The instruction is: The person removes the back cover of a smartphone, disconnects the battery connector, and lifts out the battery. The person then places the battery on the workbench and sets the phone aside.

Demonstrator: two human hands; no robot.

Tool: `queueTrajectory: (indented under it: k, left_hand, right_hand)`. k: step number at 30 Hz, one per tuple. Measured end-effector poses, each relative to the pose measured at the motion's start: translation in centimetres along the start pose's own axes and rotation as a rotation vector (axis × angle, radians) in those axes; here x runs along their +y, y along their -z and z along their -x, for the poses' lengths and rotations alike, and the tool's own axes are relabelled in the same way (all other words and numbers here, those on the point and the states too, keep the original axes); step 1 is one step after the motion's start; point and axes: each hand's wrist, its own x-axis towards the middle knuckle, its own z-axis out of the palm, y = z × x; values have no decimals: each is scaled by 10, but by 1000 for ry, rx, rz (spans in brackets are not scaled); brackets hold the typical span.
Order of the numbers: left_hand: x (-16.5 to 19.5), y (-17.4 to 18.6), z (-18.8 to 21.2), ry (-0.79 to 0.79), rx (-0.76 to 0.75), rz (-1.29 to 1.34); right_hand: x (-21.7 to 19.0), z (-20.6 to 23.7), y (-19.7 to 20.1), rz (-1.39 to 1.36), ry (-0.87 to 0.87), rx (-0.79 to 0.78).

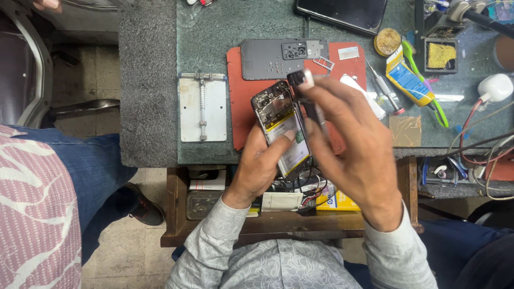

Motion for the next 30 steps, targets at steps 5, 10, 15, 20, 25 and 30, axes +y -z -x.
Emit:
queueTrajectory:
  k: [5, 10, 15, 20, 25, 30]
  left_hand:
    - [2, 0, 1, 53, -21, 171]
    - [6, -7, 2, 35, -22, 194]
    - [11, -13, 4, 14, -57, 200]
    - [13, -17, 5, -1, -65, 190]
    - [10, -20, 7, -17, -69, 167]
    - [8, -18, 9, -24, -91, 150]
  right_hand:
    - [12, 13, 7, -68, -182, 120]
    - [27, 32, 12, -156, -352, 273]
    - [39, 62, 32, -213, -449, 369]
    - [53, 81, 48, -203, -531, 383]
    - [64, 71, 51, 126, -366, 384]
    - [91, 13, 58, 328, -72, 391]
